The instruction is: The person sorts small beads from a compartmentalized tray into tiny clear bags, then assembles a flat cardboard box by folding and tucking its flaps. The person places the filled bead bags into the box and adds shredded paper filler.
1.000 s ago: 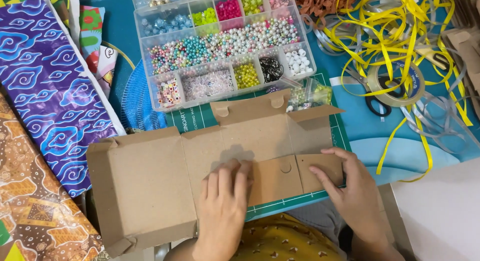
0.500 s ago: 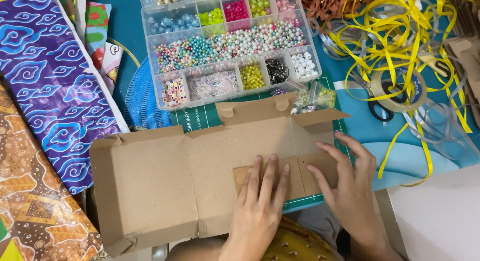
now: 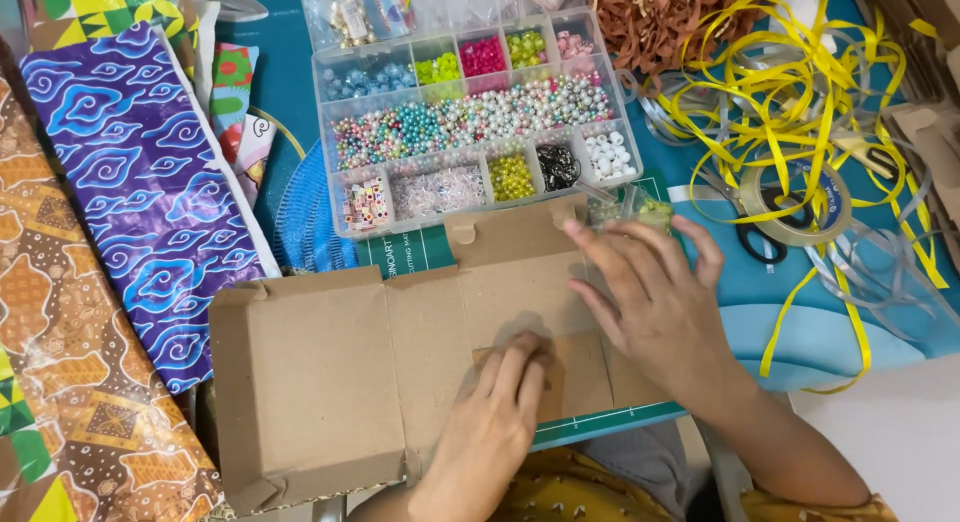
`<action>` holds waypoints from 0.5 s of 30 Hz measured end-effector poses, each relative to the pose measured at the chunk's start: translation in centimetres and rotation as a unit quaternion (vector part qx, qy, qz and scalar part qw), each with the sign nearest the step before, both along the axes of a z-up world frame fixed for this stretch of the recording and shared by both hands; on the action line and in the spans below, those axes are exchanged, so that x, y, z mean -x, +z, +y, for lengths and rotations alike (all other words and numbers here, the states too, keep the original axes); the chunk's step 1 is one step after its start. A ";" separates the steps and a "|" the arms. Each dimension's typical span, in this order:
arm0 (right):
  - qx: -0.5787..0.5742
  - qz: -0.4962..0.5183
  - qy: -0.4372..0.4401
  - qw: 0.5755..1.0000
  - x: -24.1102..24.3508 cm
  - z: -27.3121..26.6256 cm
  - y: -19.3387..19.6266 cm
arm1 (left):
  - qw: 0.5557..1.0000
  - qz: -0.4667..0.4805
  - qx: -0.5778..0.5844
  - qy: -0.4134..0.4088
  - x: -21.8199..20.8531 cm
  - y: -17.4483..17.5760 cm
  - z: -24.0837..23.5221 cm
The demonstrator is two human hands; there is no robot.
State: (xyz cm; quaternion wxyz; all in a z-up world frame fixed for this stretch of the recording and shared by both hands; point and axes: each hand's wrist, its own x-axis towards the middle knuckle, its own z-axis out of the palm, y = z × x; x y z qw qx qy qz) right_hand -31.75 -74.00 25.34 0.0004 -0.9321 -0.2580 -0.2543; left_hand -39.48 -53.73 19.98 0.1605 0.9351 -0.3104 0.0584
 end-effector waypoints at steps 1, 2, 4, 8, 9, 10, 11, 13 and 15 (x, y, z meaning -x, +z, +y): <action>0.001 -0.002 -0.003 1.000 0.0 0.0 0.0 | 1.000 -0.002 0.001 -0.003 -0.1 0.5 -0.1; -0.019 0.010 0.034 0.999 0.0 0.0 0.1 | 0.999 -0.029 0.028 0.028 -0.2 1.0 -0.2; -0.039 0.021 0.071 0.996 0.0 -0.4 -0.4 | 0.995 -0.056 0.055 0.058 -0.4 1.4 -0.2; -0.047 0.055 0.010 0.997 -0.4 -1.3 -0.3 | 0.986 -0.116 0.098 0.067 -0.4 0.7 -0.2; -0.051 0.087 0.033 0.994 -0.6 -1.4 0.3 | 0.985 -0.125 0.097 0.075 -0.4 0.4 -0.2; -0.051 0.088 0.029 0.994 -0.5 -1.4 0.0 | 0.985 -0.123 0.098 0.072 -0.3 0.2 -0.2; -0.073 0.096 0.043 0.992 -0.4 -1.5 -0.3 | 0.983 -0.131 0.103 0.076 -0.3 0.1 -0.2; -0.093 0.102 0.059 0.989 -0.2 -1.4 -0.4 | 0.980 -0.140 0.111 0.082 -0.2 -0.3 -0.2; -0.110 0.096 0.048 0.988 0.1 -1.3 -0.1 | 0.984 -0.141 0.047 0.101 0.1 -0.7 0.0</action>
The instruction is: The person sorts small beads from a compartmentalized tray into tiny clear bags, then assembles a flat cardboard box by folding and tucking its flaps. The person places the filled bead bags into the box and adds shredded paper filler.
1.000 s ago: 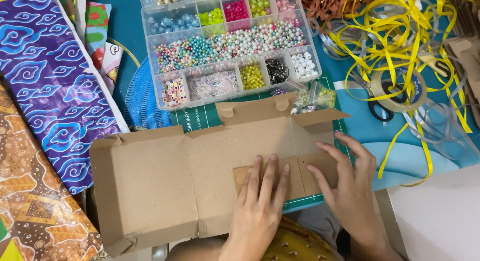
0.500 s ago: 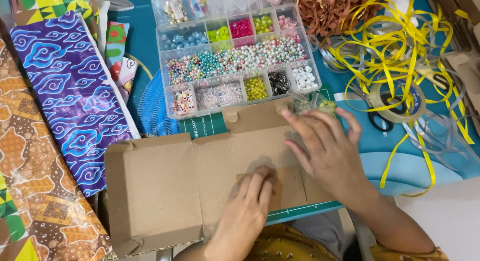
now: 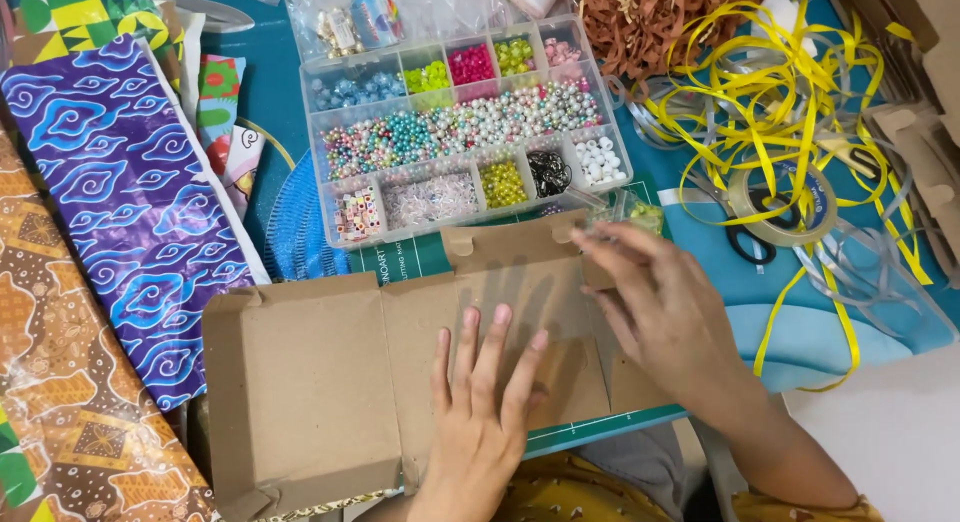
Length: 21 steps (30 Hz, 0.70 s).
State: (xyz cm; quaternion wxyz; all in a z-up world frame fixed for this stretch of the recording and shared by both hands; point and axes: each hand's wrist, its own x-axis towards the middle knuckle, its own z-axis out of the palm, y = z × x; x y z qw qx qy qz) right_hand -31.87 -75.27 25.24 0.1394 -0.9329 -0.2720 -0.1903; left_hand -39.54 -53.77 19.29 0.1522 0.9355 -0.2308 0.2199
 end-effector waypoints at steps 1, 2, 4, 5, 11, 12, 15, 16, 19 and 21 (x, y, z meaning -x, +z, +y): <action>0.000 0.001 0.004 1.000 -0.3 -0.1 0.5 | 1.000 0.001 0.000 0.004 -0.1 0.3 0.1; -0.008 0.018 -0.004 1.000 -0.5 -0.3 1.0 | 1.000 0.028 0.002 -0.005 -0.1 0.6 0.2; -0.019 0.037 -0.012 0.999 -1.3 -0.6 1.6 | 0.998 0.056 0.001 -0.015 -0.2 0.9 0.4; -0.025 0.070 0.019 0.997 -1.8 -0.9 1.8 | 0.998 0.063 -0.002 -0.011 -0.2 0.8 0.4; 0.017 0.099 0.071 0.992 -2.1 -1.8 0.6 | 0.998 0.056 0.029 -0.004 -0.4 0.3 0.5; 0.035 0.087 0.080 0.992 -1.9 -2.0 0.2 | 0.998 0.061 0.032 -0.007 -0.4 0.2 0.6; 0.037 0.122 0.104 0.986 -0.2 -2.4 -0.1 | 0.994 0.099 -0.021 -0.035 -0.5 0.6 0.8; 0.037 0.123 0.106 0.986 0.0 -2.7 -0.3 | 0.994 0.099 -0.021 -0.034 -0.8 1.0 0.6; 0.033 0.190 0.127 0.973 0.5 -3.1 -0.3 | 0.988 0.057 -0.144 -0.028 -1.2 1.3 -0.1; 0.011 0.229 0.164 0.960 0.4 -2.9 0.5 | 0.984 0.068 -0.161 -0.021 -1.1 0.4 -0.5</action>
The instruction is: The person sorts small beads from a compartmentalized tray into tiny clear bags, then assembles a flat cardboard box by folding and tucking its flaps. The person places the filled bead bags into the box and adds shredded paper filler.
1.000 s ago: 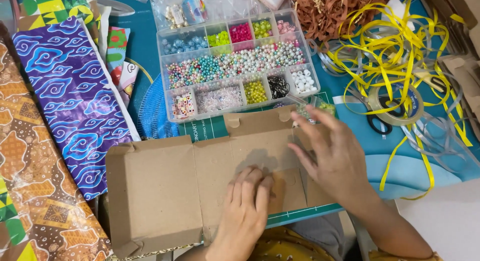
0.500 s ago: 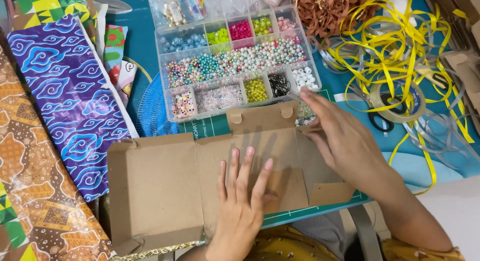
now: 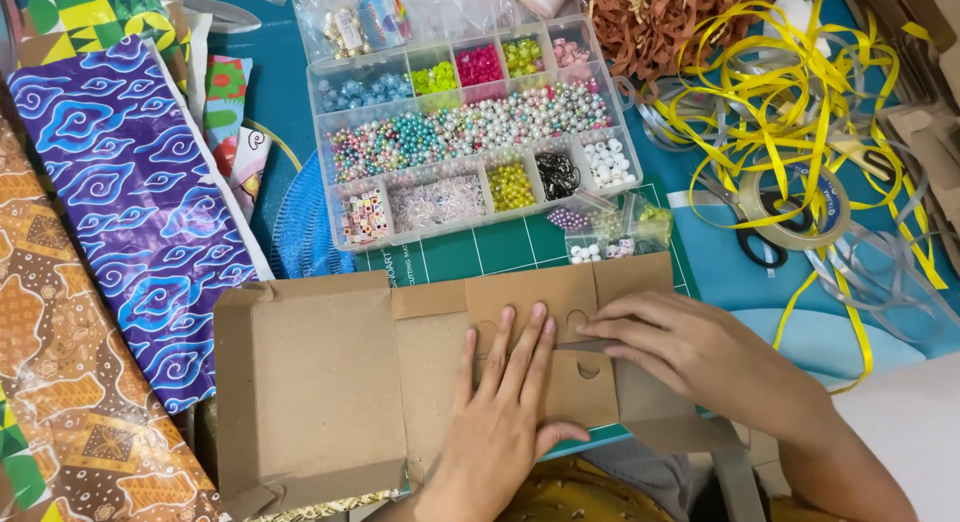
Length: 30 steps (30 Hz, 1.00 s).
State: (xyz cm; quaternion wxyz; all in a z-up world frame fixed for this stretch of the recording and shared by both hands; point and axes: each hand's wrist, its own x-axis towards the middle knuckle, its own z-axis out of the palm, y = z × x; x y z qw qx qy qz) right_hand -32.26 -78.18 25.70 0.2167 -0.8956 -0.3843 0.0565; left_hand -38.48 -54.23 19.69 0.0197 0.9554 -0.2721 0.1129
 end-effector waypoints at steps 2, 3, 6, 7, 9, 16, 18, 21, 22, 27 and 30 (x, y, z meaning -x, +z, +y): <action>-0.030 0.039 -0.015 0.999 -1.0 -0.8 0.6 | 1.000 0.000 -0.004 0.003 0.3 -0.1 0.0; -0.059 0.078 -0.028 0.995 -1.5 -1.2 0.9 | 1.000 0.001 -0.008 0.007 0.4 -0.2 0.0; -0.014 -0.046 -0.038 0.998 -3.9 -2.1 -0.2 | 1.000 -0.001 -0.008 0.011 0.6 -0.2 0.0; -0.015 -0.047 -0.038 0.998 -4.4 -1.8 -0.1 | 1.000 -0.003 -0.009 0.011 0.7 -0.1 0.0; 0.000 -0.038 0.066 0.997 -5.5 -1.1 0.0 | 1.000 -0.005 -0.014 0.009 0.9 -0.1 0.1; 0.025 0.040 0.049 0.998 -7.4 -4.3 -1.0 | 1.000 -0.014 -0.013 -0.002 1.5 0.0 1.4; 0.030 -0.004 0.005 1.000 -7.5 -5.5 -1.5 | 0.999 -0.020 -0.025 0.003 1.6 0.0 1.6; 0.032 -0.060 -0.030 0.997 -7.5 -7.6 -3.2 | 1.000 -0.014 -0.018 0.006 1.7 0.0 1.3; 0.032 -0.059 -0.031 0.997 -6.7 -7.2 -2.5 | 1.000 -0.014 -0.018 0.005 1.6 -0.1 0.9; 0.084 -0.200 -0.202 0.955 -1.4 -5.7 -0.2 | 1.000 -0.009 -0.006 0.027 1.2 -0.2 -0.6; 0.025 -0.043 -0.319 0.946 3.2 -6.0 0.4 | 1.000 -0.001 0.001 0.025 1.2 -0.5 -0.8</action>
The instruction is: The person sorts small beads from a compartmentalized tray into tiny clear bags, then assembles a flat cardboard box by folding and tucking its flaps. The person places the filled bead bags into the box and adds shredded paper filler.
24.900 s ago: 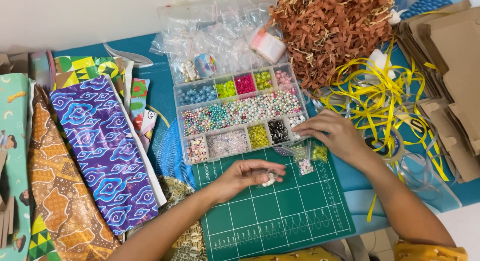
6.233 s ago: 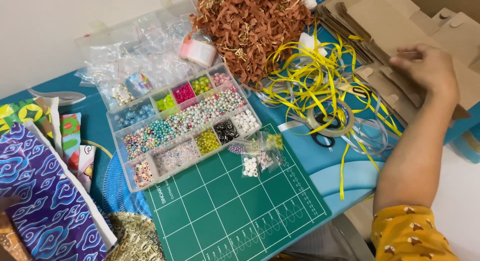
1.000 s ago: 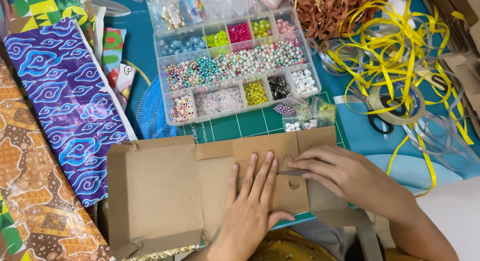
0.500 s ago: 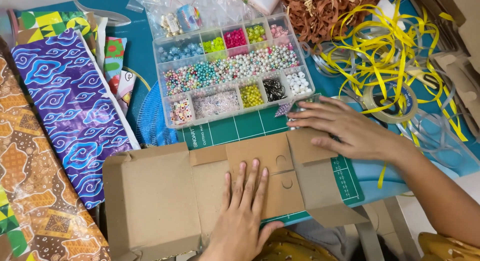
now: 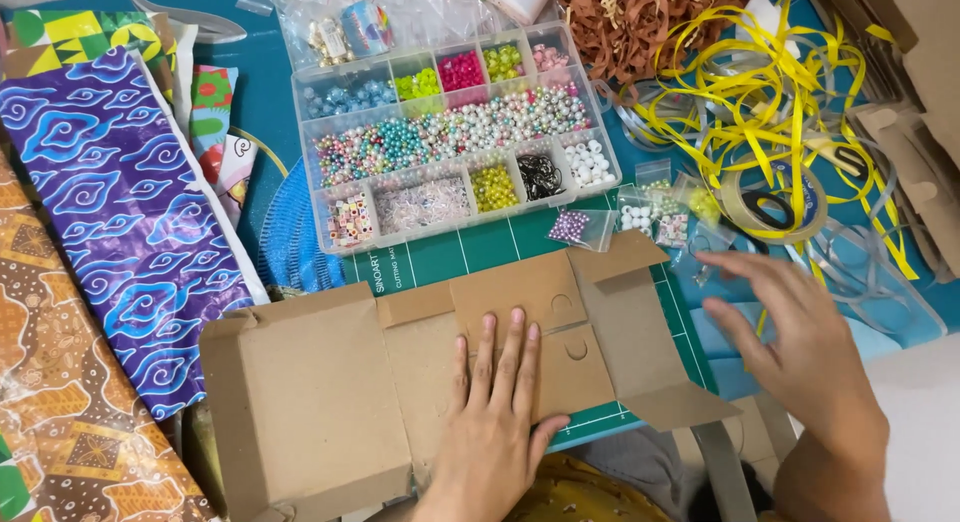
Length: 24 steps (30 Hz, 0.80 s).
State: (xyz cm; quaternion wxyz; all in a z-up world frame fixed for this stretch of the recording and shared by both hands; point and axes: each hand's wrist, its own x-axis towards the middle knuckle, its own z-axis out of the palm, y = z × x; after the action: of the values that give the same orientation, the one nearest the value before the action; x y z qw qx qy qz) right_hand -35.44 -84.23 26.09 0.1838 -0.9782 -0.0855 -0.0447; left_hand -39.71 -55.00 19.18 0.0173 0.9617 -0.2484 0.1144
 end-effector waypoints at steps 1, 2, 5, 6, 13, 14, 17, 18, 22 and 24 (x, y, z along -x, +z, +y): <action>0.001 0.002 0.000 1.000 0.9 -0.7 -0.4 | 1.000 0.002 0.001 0.000 0.0 0.1 0.0; -0.108 0.121 0.004 0.987 1.9 -1.4 -0.9 | 1.000 0.004 -0.001 -0.002 0.0 0.1 0.0; -0.204 0.221 0.027 0.953 3.7 -1.9 -2.8 | 1.000 0.015 0.000 -0.021 0.2 0.2 0.2; -0.192 0.203 0.047 0.959 4.0 -1.9 -3.4 | 0.999 0.022 0.003 -0.036 0.3 0.2 0.3; -0.328 0.110 0.073 0.935 4.9 -1.3 -3.4 | 0.997 0.023 0.010 -0.067 1.2 -0.3 0.6; -0.283 0.079 0.081 0.953 4.4 -0.6 -3.4 | 0.997 0.024 0.014 -0.068 1.2 -0.3 0.6; -0.192 0.017 0.107 0.975 2.8 0.7 -3.7 | 0.997 0.026 0.024 -0.072 1.2 -0.1 0.7; -0.148 -0.014 0.125 0.981 2.2 1.1 -3.9 | 0.996 0.028 0.028 -0.075 1.2 0.1 0.8; -0.169 0.039 0.146 0.974 1.3 1.6 -2.6 | 0.996 0.029 0.043 -0.071 1.0 0.8 1.0; -0.193 0.092 0.207 0.955 1.0 1.7 -2.0 | 0.995 0.036 0.050 -0.078 0.9 0.9 1.1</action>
State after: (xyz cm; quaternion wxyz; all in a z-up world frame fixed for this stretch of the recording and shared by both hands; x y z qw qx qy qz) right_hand -36.48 -82.48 24.09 0.3818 -0.8846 -0.2589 0.0691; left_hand -40.64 -53.94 20.04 0.0837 0.9407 -0.3162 0.0902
